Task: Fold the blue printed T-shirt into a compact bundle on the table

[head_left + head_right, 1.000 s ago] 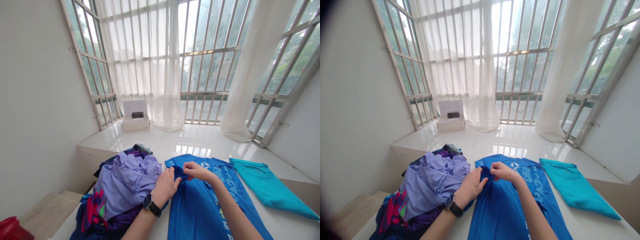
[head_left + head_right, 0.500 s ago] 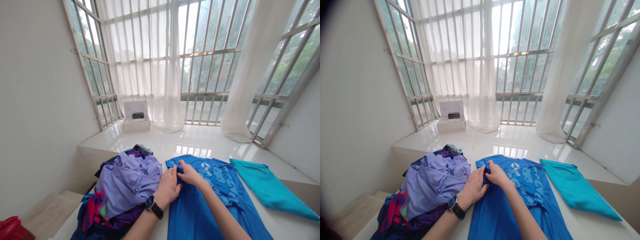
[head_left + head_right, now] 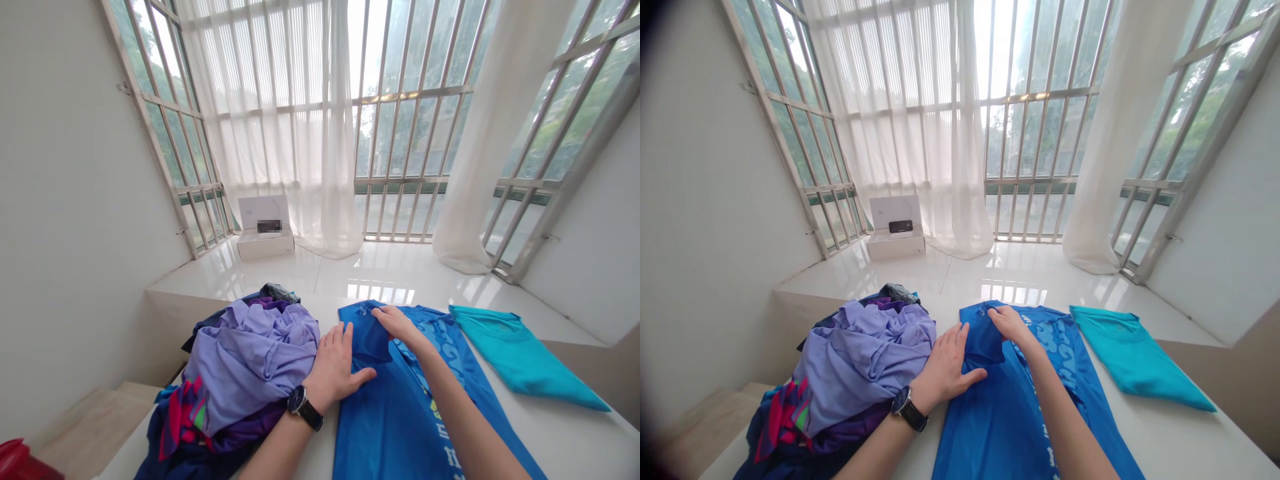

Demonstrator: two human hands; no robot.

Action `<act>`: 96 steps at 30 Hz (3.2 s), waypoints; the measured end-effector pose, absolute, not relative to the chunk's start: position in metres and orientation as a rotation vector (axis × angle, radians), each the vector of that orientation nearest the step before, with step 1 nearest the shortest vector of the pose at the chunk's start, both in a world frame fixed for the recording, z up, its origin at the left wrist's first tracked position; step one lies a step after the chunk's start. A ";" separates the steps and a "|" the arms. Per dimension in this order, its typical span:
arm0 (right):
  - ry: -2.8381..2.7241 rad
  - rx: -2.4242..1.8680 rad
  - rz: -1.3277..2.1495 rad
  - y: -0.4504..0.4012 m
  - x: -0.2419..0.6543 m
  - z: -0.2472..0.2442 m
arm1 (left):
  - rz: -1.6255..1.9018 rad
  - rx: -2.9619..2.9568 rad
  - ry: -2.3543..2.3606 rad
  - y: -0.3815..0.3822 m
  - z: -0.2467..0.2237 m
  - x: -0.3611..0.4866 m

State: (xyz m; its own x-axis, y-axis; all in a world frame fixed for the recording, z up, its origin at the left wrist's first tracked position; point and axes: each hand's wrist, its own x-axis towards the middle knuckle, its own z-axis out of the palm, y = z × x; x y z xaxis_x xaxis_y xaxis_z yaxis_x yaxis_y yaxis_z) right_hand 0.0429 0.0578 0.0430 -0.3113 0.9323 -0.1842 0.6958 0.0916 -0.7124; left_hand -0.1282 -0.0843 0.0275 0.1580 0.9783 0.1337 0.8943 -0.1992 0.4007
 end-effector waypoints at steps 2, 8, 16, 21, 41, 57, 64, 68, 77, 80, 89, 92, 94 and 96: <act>-2.028 -1.682 1.089 0.062 0.053 0.039 | 0.484 2.238 1.787 -0.085 0.027 -0.128; -2.031 -1.709 1.064 0.066 0.059 0.021 | 0.402 2.297 1.736 -0.084 0.019 -0.128; -2.006 -1.657 0.947 0.073 0.066 0.029 | 0.410 2.340 1.729 -0.085 0.011 -0.129; -1.969 -1.656 0.896 0.074 0.071 0.029 | 0.394 2.345 1.732 -0.086 0.010 -0.130; -1.915 -1.672 1.279 0.069 0.076 0.013 | 0.342 2.315 1.781 -0.085 0.009 -0.128; -2.069 -1.494 1.364 0.058 0.078 0.034 | 0.601 2.524 1.549 -0.085 0.023 -0.117; -2.110 -1.522 1.323 0.062 0.080 0.024 | 0.465 2.621 1.548 -0.083 0.021 -0.116; -2.105 -1.510 1.311 0.065 0.081 0.021 | 0.427 2.644 1.571 -0.082 0.018 -0.114; -2.174 -1.449 1.089 0.067 0.076 0.021 | 0.590 2.589 1.609 -0.084 0.016 -0.108; -2.155 -1.369 0.979 0.070 0.075 0.025 | 0.757 2.442 1.651 -0.084 0.016 -0.106; -2.178 -1.463 0.965 0.067 0.083 0.016 | 0.587 2.490 1.605 -0.088 0.017 -0.104; -2.202 -1.468 0.942 0.067 0.084 0.016 | 0.576 2.510 1.582 -0.087 0.014 -0.105; -2.207 -1.454 0.927 0.067 0.085 0.017 | 0.590 2.516 1.583 -0.087 0.012 -0.105; -2.206 -1.440 0.914 0.068 0.086 0.018 | 0.601 2.526 1.599 -0.086 0.010 -0.104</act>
